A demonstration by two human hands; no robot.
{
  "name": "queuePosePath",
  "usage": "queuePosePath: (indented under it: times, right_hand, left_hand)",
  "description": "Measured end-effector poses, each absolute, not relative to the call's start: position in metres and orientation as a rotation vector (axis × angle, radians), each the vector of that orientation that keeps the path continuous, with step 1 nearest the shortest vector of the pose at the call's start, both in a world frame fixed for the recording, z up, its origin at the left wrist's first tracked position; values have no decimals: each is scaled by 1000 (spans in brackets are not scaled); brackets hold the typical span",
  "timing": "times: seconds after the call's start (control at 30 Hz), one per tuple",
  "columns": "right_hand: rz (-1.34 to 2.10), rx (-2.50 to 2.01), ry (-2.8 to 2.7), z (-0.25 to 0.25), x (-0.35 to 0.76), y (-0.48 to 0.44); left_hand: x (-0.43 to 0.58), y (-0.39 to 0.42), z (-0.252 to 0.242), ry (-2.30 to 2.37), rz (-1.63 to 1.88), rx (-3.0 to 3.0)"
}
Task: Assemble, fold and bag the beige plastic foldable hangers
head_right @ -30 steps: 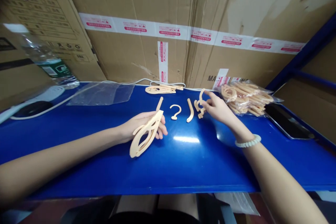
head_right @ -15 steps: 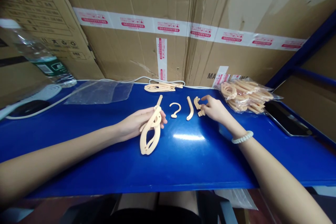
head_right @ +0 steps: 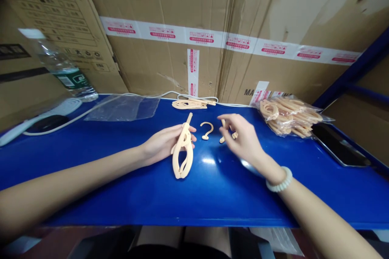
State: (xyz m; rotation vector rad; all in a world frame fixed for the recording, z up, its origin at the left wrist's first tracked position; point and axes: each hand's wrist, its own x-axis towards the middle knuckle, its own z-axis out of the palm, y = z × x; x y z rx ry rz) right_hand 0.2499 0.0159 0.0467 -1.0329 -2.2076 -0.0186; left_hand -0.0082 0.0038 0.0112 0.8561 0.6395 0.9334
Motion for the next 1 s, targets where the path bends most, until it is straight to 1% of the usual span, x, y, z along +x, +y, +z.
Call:
queuePosePath:
  times: [0.1, 0.17, 0.23, 0.43, 0.57, 0.8, 1.0]
  right_hand:
    - [-113, -495, -2548, 45, 223, -15]
    - [-219, -324, -2678, 42, 212, -27]
    - [-300, -262, -2730, 39, 208, -31]
    - [-374, -279, -2682, 33, 214, -21]
    - [-452, -356, -2650, 29, 215, -17]
    - [-510, -583, -2684, 23, 214, -16]
    - [-566, -611, -2653, 23, 212, -19]
  left_hand:
    - [-6, 1, 12, 668, 1007, 799]
    - [-4, 0, 12, 683, 1033, 797]
    - [-4, -1, 10, 686, 1014, 844]
    - [-8, -9, 5, 662, 863, 1304]
    - [-10, -15, 5, 701, 836, 1499]
    - [-7, -19, 2, 796, 940, 1452]
    - [-4, -20, 4, 775, 982, 1295]
